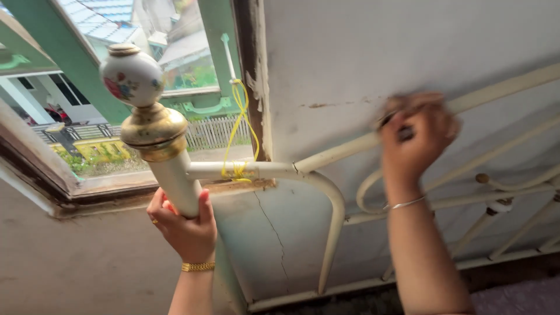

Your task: The person wipes the metal bed frame with a cloth, cleaning the vertical post, horizontal bars, and decorative finial. They work methodically from top to bottom and along the frame's length.

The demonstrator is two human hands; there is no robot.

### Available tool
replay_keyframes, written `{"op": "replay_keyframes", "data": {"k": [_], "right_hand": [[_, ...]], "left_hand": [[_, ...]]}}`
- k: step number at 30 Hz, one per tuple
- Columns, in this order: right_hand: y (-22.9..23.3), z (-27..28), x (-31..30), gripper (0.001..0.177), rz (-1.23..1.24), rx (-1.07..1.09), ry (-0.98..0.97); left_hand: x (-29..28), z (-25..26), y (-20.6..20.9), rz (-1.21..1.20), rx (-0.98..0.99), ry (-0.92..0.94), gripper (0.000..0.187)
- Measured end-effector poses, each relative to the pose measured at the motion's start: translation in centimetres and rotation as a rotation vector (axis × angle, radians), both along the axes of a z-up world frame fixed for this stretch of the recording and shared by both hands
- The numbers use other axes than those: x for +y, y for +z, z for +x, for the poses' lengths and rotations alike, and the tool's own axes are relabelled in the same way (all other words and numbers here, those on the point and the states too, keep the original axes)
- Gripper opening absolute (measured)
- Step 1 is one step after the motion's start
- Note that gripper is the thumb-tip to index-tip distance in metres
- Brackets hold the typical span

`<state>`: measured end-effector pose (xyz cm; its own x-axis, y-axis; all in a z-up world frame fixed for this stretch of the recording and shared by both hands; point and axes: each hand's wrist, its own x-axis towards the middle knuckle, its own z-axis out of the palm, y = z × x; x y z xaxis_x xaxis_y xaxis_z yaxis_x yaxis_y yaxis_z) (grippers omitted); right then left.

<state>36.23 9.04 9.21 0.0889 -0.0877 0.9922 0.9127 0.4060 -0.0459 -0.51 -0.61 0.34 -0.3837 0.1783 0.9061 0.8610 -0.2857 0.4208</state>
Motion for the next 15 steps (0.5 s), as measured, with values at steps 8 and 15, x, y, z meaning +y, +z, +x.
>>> {"op": "replay_keyframes", "data": {"k": [8, 15], "right_hand": [[-4.2, -8.5, -1.1, 0.024, -0.008, -0.213, 0.241], [-6.0, -8.2, -2.1, 0.025, -0.054, -0.189, 0.440]], "left_hand": [[2.7, -1.1, -1.5, 0.102, 0.006, 0.067, 0.078], [2.5, -1.2, -1.8, 0.080, -0.045, 0.048, 0.078]]}}
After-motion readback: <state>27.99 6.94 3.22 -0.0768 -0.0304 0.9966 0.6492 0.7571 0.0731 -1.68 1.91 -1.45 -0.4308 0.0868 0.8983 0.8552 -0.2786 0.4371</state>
